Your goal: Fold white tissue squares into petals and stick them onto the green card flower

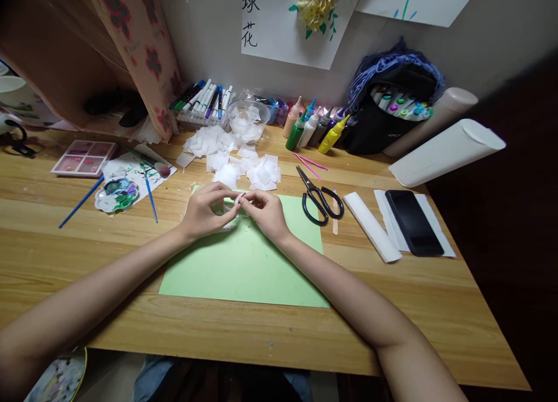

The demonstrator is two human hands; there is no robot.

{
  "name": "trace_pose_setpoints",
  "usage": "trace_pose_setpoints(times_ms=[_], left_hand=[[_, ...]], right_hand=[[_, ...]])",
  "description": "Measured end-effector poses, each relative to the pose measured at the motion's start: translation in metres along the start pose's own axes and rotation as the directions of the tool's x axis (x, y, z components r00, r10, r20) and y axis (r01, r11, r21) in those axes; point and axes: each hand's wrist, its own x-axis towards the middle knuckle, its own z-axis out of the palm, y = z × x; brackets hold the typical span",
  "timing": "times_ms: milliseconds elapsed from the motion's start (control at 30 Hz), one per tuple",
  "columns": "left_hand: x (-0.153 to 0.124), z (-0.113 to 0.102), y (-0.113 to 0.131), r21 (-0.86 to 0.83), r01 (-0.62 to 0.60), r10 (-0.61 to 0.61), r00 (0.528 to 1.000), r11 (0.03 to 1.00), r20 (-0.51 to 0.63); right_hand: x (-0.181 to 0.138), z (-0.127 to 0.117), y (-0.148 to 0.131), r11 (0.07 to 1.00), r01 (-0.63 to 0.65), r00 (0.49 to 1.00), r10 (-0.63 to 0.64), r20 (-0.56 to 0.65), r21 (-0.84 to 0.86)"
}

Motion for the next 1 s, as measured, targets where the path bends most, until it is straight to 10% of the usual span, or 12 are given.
trace_pose_setpoints(times_ms=[700, 1000], left_hand=[[0.0012, -0.0001, 0.0030, 0.070, 0.036, -0.032, 0.998, 0.997, -0.058], [0.0071, -0.0035, -0.0041, -0.254, 0.243, -0.260, 0.965, 0.936, -0.037]], right_hand=[[-0.0005, -0.0005, 0.0028, 0.999, 0.033, 0.999, -0.033, -0.007, -0.039], [-0.0007, -0.0005, 0.0005, 0.999, 0.031, 0.999, -0.032, -0.031, -0.035]])
